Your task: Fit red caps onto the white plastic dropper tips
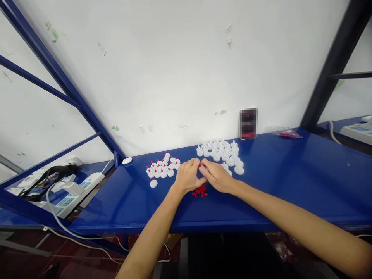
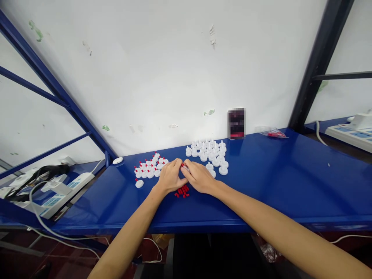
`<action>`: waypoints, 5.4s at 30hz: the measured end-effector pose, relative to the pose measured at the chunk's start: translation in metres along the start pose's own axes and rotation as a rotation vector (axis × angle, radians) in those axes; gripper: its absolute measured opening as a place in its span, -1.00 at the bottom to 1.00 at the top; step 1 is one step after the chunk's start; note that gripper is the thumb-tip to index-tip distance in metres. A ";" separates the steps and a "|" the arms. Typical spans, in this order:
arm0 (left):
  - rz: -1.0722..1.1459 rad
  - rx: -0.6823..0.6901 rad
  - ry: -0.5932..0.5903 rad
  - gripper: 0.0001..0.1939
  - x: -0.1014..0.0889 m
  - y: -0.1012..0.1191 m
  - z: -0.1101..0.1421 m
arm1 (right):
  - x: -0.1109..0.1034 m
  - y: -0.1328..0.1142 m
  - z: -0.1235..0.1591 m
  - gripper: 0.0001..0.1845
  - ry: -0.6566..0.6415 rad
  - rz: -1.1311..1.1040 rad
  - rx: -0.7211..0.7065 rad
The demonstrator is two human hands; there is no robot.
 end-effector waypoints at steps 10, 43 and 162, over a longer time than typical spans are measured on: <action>-0.024 0.041 0.068 -0.88 0.010 0.000 0.001 | 0.009 0.000 0.000 -0.77 -0.006 0.001 0.010; 0.114 0.138 0.244 -0.78 -0.013 0.008 0.005 | 0.015 -0.002 -0.002 -0.62 -0.092 -0.550 0.079; 0.902 -0.494 -0.596 -0.66 -0.010 -0.071 0.048 | -0.012 0.011 -0.002 -0.71 0.196 0.016 -0.010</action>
Point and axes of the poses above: each hand's wrist, its own z-axis away from the middle knuckle, its own x-axis out of the palm, y = z × x, the point moved 7 cm from there along -z, towards the middle knuckle, and after that the axes turned 13 degrees about z, right-handed, at the moved point
